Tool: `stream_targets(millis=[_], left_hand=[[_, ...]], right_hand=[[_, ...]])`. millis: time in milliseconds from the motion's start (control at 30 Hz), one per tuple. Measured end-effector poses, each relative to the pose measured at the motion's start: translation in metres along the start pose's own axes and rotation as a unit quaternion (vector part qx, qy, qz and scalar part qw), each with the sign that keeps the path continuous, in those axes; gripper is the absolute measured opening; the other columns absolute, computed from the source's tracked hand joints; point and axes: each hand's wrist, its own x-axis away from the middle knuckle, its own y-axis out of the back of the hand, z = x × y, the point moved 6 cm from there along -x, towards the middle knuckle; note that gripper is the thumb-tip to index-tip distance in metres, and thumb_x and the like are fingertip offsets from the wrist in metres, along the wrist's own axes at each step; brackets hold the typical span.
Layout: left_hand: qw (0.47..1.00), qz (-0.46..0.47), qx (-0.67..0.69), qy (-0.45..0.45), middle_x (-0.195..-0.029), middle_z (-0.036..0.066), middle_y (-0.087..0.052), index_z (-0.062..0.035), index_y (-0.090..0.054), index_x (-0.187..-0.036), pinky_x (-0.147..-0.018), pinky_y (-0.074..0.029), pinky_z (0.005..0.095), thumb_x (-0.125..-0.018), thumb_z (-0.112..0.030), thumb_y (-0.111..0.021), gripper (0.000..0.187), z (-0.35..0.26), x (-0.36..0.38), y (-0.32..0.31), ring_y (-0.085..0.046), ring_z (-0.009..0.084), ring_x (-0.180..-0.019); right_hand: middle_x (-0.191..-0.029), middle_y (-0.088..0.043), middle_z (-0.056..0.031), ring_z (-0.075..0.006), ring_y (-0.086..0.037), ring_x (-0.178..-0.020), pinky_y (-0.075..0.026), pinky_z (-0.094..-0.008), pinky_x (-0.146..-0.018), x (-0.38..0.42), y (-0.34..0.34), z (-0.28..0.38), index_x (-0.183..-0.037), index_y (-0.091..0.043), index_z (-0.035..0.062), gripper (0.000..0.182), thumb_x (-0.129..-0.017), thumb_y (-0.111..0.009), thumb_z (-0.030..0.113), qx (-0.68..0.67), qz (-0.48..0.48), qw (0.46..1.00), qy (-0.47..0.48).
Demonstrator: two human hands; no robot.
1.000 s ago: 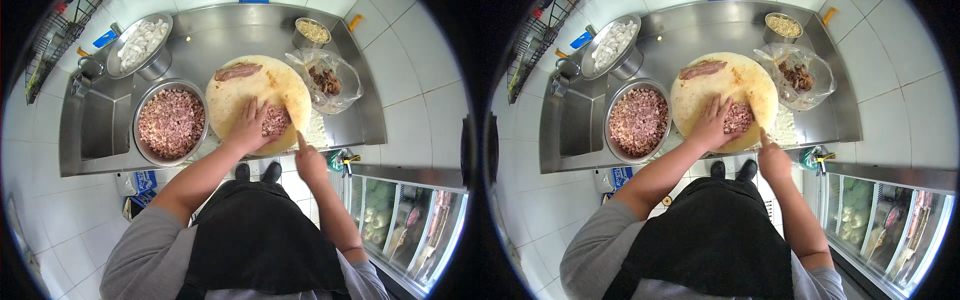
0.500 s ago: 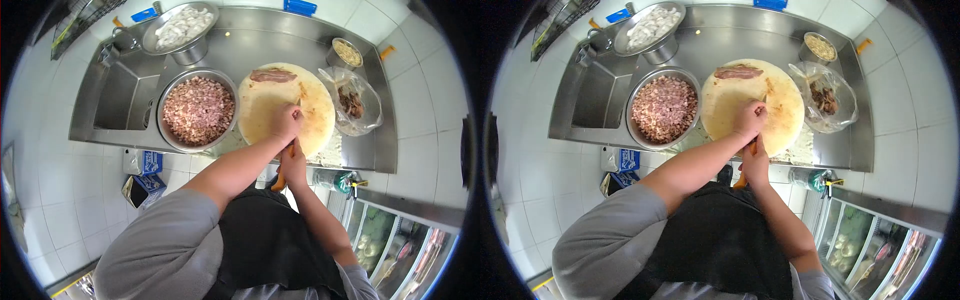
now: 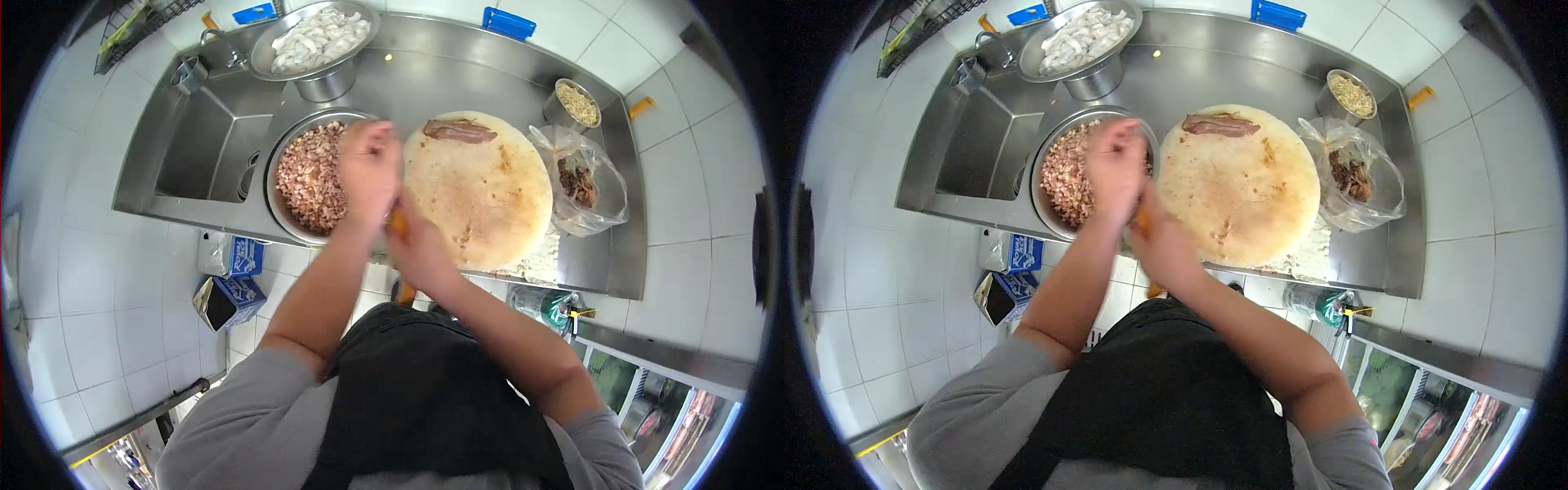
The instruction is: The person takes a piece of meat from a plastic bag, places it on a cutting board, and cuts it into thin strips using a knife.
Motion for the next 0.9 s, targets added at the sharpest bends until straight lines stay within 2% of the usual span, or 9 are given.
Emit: stream_targets(millis=[100, 267, 333, 467, 633, 700, 800, 833, 900], left_hand=[[0.974, 0.032, -0.217, -0.058, -0.114, 0.015, -0.068, -0.008, -0.074, -0.109, -0.097, -0.051, 0.0444, -0.092, -0.014, -0.069, 0.018, 0.042, -0.017, 0.05, -0.064, 0.0328, -0.101], [0.867, 0.149, -0.469, -0.081, -0.142, 0.013, -0.058, -0.0108, -0.067, -0.13, -0.115, -0.037, 0.0507, -0.104, -0.037, -0.055, 0.038, 0.082, -0.01, 0.042, -0.048, 0.0367, -0.134], [0.849, 0.166, -0.489, -0.11, -0.143, 0.013, -0.057, -0.0078, -0.066, -0.13, -0.115, -0.036, 0.0506, -0.105, -0.037, -0.053, 0.04, 0.067, -0.012, 0.035, -0.048, 0.0364, -0.135], [0.927, 0.138, -0.315, -0.151, -0.131, 0.017, -0.065, -0.0012, -0.069, -0.121, -0.111, -0.04, 0.0514, -0.102, -0.027, -0.059, 0.033, 0.018, -0.023, 0.019, -0.056, 0.0384, -0.124], [0.943, 0.248, -0.16, -0.153, -0.119, 0.02, -0.069, -0.0001, -0.071, -0.115, -0.105, -0.048, 0.0482, -0.102, -0.017, -0.057, 0.025, -0.018, 0.019, -0.048, -0.061, 0.041, -0.118], [0.924, 0.361, -0.112, -0.066, -0.122, 0.022, -0.068, 0.0021, -0.069, -0.116, -0.109, -0.046, 0.048, -0.102, -0.02, -0.059, 0.028, -0.006, 0.048, -0.075, -0.059, 0.0412, -0.123], [0.9, 0.394, -0.157, -0.106, -0.127, 0.023, -0.065, 0.0042, -0.066, -0.121, -0.111, -0.045, 0.0484, -0.102, -0.025, -0.06, 0.035, 0.008, 0.085, -0.083, -0.057, 0.0413, -0.128], [0.878, 0.412, -0.216, -0.114, -0.143, 0.027, -0.055, 0.0033, -0.057, -0.138, -0.117, -0.039, 0.0489, -0.1, -0.04, -0.064, 0.058, 0.01, 0.094, -0.076, -0.048, 0.0429, -0.138], [0.856, 0.427, -0.273, -0.104, -0.15, 0.028, -0.047, 0.0021, -0.049, -0.145, -0.12, -0.035, 0.0496, -0.097, -0.047, -0.066, 0.071, 0.007, 0.111, -0.06, -0.043, 0.0439, -0.143]], right_hand=[[-0.101, -0.071, -0.0288, -0.0363, -0.074, -0.086, -0.057, -0.0437, -0.079, -0.023, -0.024, 0.003, -0.161, -0.034, 0.0096, 0.069, -0.097, -0.058, 0.01, 0.089, 0.037, 0.995, 0.016], [-0.121, -0.069, -0.0305, -0.0426, -0.07, -0.11, -0.054, -0.0435, -0.095, 0.02, 0.039, -0.014, -0.158, -0.041, 0.0082, 0.065, -0.096, -0.061, 0.01, 0.031, 0.04, 0.999, -0.016], [-0.122, -0.07, -0.0264, -0.0461, -0.068, -0.11, -0.055, -0.048, -0.096, 0.039, 0.088, -0.046, -0.157, -0.042, 0.0129, 0.065, -0.094, -0.06, 0.014, 0.146, -0.06, 0.983, 0.097], [-0.123, -0.069, -0.0255, -0.0424, -0.069, -0.109, -0.055, -0.0476, -0.096, 0.061, 0.164, -0.099, -0.156, -0.046, 0.0172, 0.064, -0.094, -0.062, 0.014, 0.298, -0.091, 0.942, -0.125], [-0.105, -0.07, -0.0202, -0.0406, -0.071, -0.093, -0.058, -0.0509, -0.083, 0.089, 0.145, -0.133, -0.155, -0.047, 0.0231, 0.062, -0.095, -0.061, 0.021, 0.412, -0.023, 0.904, -0.112], [-0.104, -0.07, -0.0174, -0.0398, -0.071, -0.091, -0.059, -0.0508, -0.08, 0.104, 0.125, -0.11, -0.154, -0.048, 0.025, 0.06, -0.095, -0.06, 0.021, 0.439, 0.053, 0.886, -0.141], [-0.095, -0.07, -0.0144, -0.0327, -0.072, -0.073, -0.059, -0.0461, -0.066, 0.139, 0.128, -0.113, -0.158, -0.043, 0.0228, 0.061, -0.1, -0.06, 0.018, 0.32, -0.047, 0.946, 0.012], [-0.095, -0.07, -0.0144, -0.0327, -0.072, -0.073, -0.059, -0.0461, -0.066, 0.148, 0.132, -0.115, -0.158, -0.043, 0.0228, 0.061, -0.1, -0.06, 0.018, 0.318, -0.048, 0.947, 0.009], [-0.083, -0.064, -0.0067, -0.0173, -0.063, -0.059, -0.054, -0.0339, -0.054, 0.173, 0.139, -0.149, -0.163, -0.035, 0.0204, 0.064, -0.104, -0.059, 0.014, -0.028, -0.059, 0.965, -0.255]])
